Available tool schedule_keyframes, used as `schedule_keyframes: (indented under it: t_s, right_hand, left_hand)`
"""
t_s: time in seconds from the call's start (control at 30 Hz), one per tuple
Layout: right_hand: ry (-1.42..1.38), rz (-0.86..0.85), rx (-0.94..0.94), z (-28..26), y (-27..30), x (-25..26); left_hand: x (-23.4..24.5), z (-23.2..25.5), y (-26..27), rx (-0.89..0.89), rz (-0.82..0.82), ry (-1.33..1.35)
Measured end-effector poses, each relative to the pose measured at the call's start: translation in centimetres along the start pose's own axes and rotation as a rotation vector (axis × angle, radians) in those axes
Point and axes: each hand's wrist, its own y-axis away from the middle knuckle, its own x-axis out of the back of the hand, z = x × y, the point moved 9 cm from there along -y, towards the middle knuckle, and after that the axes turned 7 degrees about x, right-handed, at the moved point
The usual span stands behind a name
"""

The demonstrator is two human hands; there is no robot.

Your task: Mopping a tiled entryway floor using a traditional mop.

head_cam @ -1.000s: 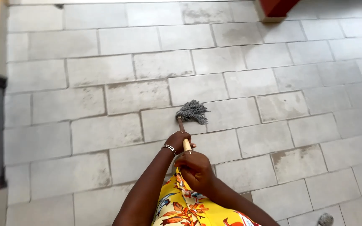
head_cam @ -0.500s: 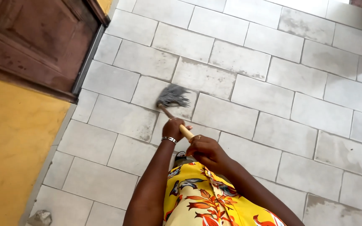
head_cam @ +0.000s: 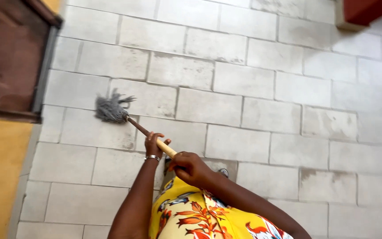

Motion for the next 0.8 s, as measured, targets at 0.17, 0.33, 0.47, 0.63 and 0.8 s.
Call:
schedule_keyframes:
  t_s: [0.17, 0.33, 0.47, 0.63, 0.8]
  right_hand:
    - [0.086, 0.056, -0.022, -2.1, 4.9, 5.0]
    - [0.150, 0.219, -0.138, -3.3, 13.3, 12.9]
    - [0.216, 0.382, -0.157, -5.6, 20.6, 18.6]
    - [0.271, 0.572, -0.276, -8.9, 27.4, 23.9]
    - [0.320, 0.695, -0.385, -10.8, 32.0, 26.5]
  left_hand:
    - [-5.7, 4.9, 1.4, 0.210, -0.329, 0.023]
    - [-13.7, 13.9, 6.4, 0.115, -0.425, 0.040]
    - [-18.9, 23.3, 10.7, 0.028, -0.576, 0.088]
    - [-25.4, 32.6, 15.6, -0.051, -0.759, 0.143]
    - [-30.3, 41.2, 20.2, -0.227, -0.916, 0.193]
